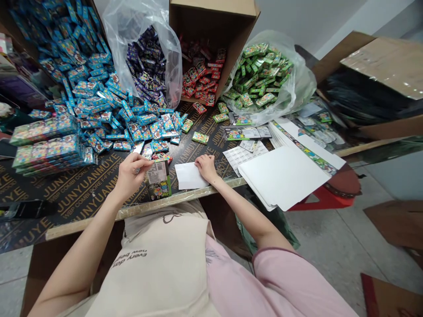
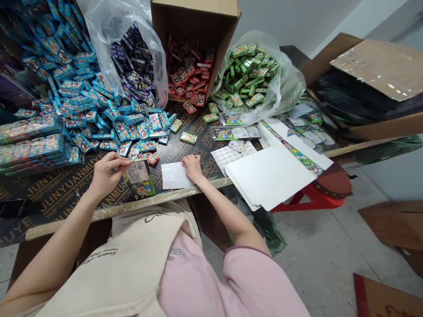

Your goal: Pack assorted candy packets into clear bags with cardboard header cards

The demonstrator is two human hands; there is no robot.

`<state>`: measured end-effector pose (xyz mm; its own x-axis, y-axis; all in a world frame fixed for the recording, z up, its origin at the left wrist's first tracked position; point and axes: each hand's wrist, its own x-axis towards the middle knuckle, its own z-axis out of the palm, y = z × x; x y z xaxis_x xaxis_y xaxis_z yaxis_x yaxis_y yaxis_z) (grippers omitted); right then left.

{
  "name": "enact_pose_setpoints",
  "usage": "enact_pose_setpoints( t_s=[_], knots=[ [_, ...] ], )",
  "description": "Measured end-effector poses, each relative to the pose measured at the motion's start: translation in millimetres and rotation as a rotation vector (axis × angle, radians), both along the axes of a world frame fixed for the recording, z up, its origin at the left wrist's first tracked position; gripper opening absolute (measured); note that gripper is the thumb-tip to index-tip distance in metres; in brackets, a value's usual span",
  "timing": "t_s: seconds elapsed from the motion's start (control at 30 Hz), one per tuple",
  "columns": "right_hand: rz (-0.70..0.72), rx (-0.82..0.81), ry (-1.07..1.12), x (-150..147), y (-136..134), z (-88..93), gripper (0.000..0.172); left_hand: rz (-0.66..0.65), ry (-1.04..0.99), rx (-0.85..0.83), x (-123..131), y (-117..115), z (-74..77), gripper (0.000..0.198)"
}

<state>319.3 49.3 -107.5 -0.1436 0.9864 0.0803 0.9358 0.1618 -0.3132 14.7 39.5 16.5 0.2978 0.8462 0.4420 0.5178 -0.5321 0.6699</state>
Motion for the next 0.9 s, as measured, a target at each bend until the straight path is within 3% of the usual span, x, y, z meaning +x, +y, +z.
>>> enact_pose_setpoints(
  t_s=[0.23, 0.37, 0.47, 0.53, 0.6, 0.7, 0.8, 0.9],
  knots=[
    [0.009, -0.044, 0.022, 4.2, 4.4, 10.7, 0.021, -0.003, 0.034, 0.017, 0.1, 1.3, -0.7, 0.015],
    [0.032, -0.063, 0.069, 2.8, 16.5, 31.7, 0.015, 0.027, 0.081, 0.046, 4.2, -1.6, 3.1, 0.014],
    [0.089, -0.027, 0.3, -14.5, 29.5, 67.0, 0.007, 0.034, 0.077, 0.075, 5.9, -3.4, 4.1, 0.012],
    [0.222, -0.047, 0.579, -33.8, 35.4, 98.7, 0.009, 0.029, 0.067, 0.087, 5.5, -3.0, 2.8, 0.012],
    [0.393, -0.151, 0.769, -55.9, 37.5, 130.2, 0.016, 0.023, 0.053, 0.095, 4.5, -2.3, 1.6, 0.013],
    [0.581, -0.394, 0.833, -86.0, 38.2, 161.5, 0.023, 0.011, 0.034, 0.112, 3.2, -2.9, 2.6, 0.012],
    [0.667, -0.591, 0.792, -104.8, 42.8, 167.1, 0.024, -0.004, 0.037, 0.121, 3.0, -5.8, 5.8, 0.007],
    [0.676, -0.65, 0.752, -112.2, 50.4, 159.1, 0.021, 0.014, 0.016, 0.113, 4.7, -7.9, 5.9, 0.006]
  ],
)
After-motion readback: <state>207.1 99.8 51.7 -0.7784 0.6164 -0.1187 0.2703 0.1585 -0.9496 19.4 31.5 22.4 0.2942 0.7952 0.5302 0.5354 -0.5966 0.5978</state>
